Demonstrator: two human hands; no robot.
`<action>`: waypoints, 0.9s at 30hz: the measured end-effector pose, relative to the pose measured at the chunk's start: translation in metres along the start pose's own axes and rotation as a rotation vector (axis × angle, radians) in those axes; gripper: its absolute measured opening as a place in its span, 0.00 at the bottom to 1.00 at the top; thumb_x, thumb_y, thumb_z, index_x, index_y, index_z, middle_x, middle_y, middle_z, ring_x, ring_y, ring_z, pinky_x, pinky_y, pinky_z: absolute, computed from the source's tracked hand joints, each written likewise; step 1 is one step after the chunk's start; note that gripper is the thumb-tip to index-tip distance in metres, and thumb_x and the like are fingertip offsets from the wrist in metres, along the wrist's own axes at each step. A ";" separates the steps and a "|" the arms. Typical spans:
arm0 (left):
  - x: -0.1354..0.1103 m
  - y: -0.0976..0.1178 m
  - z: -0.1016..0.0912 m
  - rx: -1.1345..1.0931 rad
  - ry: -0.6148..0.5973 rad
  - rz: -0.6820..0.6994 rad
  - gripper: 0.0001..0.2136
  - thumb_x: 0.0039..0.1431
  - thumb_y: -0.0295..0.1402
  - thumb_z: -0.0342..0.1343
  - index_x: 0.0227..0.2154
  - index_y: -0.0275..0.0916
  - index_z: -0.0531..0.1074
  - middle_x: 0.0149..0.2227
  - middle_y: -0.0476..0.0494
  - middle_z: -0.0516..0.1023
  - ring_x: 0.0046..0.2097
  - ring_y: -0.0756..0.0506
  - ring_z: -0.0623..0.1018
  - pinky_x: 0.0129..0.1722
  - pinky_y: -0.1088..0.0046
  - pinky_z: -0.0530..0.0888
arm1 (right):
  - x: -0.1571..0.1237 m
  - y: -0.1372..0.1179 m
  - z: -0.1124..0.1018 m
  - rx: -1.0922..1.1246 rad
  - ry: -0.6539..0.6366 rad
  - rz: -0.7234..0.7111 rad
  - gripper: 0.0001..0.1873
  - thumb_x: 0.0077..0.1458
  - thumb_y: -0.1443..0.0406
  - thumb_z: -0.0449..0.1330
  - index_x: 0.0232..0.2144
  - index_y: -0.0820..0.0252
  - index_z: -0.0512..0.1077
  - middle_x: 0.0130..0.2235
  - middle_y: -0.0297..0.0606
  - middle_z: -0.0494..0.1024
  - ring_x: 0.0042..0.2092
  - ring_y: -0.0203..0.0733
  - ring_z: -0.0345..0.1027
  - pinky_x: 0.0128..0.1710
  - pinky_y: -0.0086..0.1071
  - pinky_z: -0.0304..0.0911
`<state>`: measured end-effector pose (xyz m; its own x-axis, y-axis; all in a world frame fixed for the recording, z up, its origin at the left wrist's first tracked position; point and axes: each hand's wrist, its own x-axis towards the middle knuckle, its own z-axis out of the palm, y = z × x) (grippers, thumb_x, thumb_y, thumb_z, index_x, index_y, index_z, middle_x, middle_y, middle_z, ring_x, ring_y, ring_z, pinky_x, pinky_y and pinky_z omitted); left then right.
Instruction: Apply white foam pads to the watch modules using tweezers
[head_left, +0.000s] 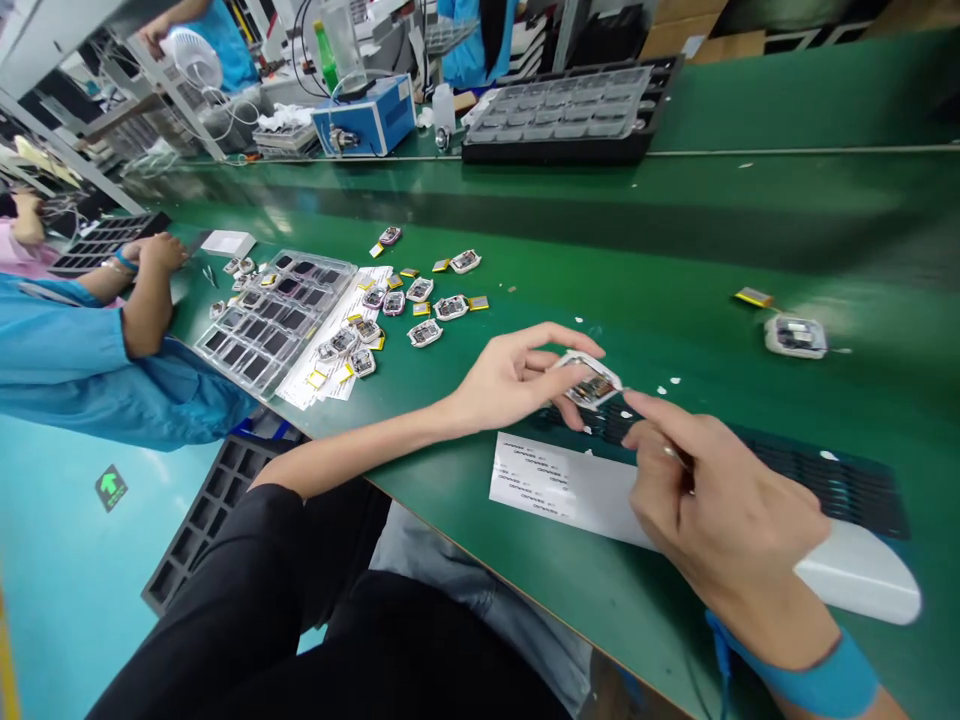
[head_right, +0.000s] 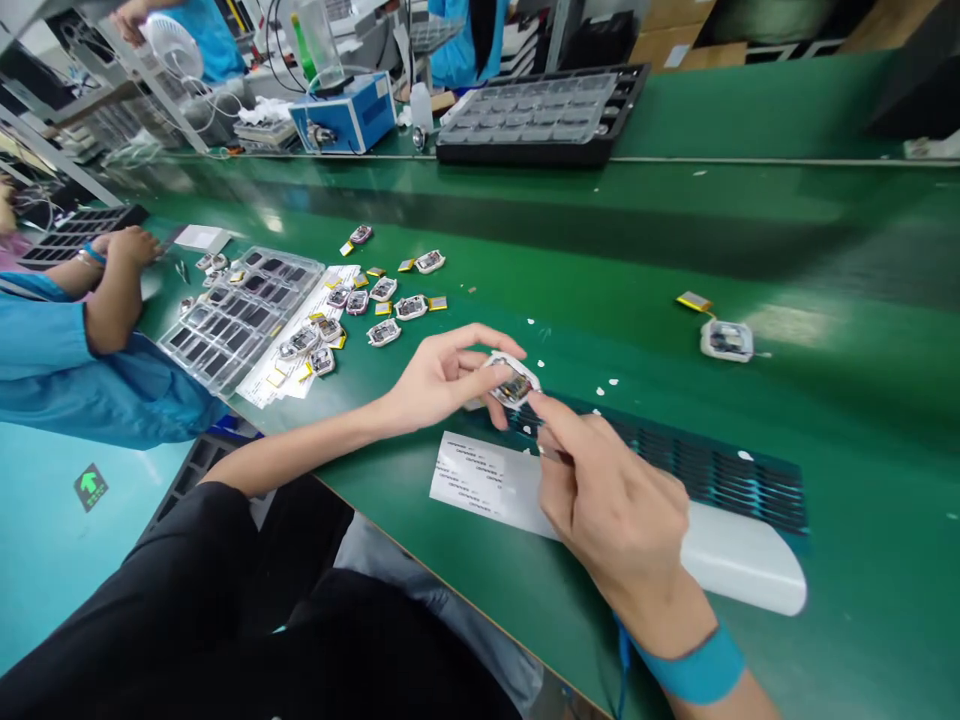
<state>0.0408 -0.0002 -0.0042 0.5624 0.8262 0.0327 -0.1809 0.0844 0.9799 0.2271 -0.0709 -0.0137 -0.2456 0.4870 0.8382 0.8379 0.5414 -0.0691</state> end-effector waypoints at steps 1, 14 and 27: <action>-0.004 0.001 0.004 -0.050 -0.023 -0.017 0.21 0.58 0.46 0.69 0.44 0.39 0.69 0.32 0.52 0.81 0.27 0.51 0.83 0.32 0.74 0.79 | 0.001 0.000 0.000 -0.018 0.000 0.001 0.24 0.64 0.75 0.62 0.60 0.57 0.71 0.27 0.26 0.80 0.24 0.28 0.70 0.22 0.23 0.57; -0.020 -0.001 0.011 -0.190 -0.009 -0.185 0.30 0.48 0.52 0.75 0.37 0.42 0.61 0.33 0.54 0.78 0.26 0.50 0.83 0.23 0.77 0.74 | -0.001 0.004 -0.006 -0.024 -0.137 0.006 0.15 0.57 0.73 0.70 0.45 0.55 0.76 0.37 0.32 0.86 0.33 0.33 0.80 0.25 0.25 0.62; -0.030 0.005 0.017 -0.008 0.064 -0.115 0.17 0.59 0.40 0.68 0.36 0.43 0.63 0.28 0.55 0.76 0.26 0.49 0.83 0.19 0.81 0.68 | -0.003 0.006 -0.014 0.022 -0.319 0.009 0.13 0.62 0.70 0.67 0.48 0.52 0.75 0.40 0.31 0.86 0.38 0.34 0.81 0.30 0.27 0.66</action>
<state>0.0364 -0.0339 0.0027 0.5268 0.8450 -0.0923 -0.1249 0.1844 0.9749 0.2398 -0.0785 -0.0091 -0.3820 0.6804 0.6254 0.8307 0.5493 -0.0903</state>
